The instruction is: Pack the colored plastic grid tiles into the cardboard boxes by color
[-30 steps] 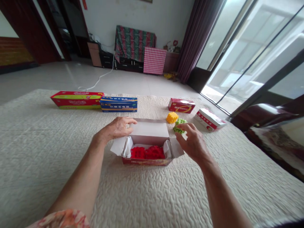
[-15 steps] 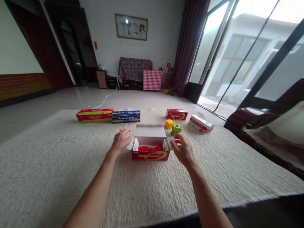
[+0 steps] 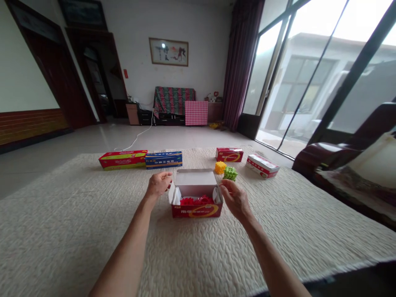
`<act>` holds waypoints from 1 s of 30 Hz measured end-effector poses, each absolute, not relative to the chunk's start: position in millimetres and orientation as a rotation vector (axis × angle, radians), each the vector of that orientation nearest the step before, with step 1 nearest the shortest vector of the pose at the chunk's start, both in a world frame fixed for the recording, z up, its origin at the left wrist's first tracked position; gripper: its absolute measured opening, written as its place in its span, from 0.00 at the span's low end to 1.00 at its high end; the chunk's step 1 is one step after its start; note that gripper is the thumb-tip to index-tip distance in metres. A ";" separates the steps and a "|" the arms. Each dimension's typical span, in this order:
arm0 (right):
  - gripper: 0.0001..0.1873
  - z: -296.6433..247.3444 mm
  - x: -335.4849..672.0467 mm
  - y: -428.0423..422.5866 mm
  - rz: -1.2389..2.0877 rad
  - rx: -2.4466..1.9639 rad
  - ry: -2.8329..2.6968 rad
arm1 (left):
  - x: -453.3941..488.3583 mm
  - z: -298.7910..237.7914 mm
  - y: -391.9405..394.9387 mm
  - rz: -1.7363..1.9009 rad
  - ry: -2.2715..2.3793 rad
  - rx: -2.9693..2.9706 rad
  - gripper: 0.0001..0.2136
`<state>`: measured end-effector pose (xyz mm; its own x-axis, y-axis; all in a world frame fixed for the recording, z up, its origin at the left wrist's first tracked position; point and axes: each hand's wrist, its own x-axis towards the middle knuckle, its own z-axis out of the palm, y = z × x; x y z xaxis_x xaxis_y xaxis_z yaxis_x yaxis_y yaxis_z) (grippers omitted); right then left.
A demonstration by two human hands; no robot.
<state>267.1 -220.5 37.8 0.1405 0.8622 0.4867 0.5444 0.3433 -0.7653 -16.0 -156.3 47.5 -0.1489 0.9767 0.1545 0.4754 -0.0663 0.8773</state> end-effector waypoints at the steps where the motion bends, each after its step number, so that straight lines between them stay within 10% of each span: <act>1: 0.14 38.4 264.7 -220.4 0.379 -1.309 -1.560 | -12.8 49.0 -157.2 1.152 1.582 1.565 0.19; 30: 0.29 -6.5 257.7 -203.8 0.441 -1.461 -1.520 | -17.3 25.1 -141.4 1.109 1.228 1.910 0.40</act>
<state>257.7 -203.8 -6.5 0.1626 0.9134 0.3733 0.5714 0.2213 -0.7903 -17.3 -141.4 25.1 0.2208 0.9204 0.3227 0.4142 -0.3880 0.8233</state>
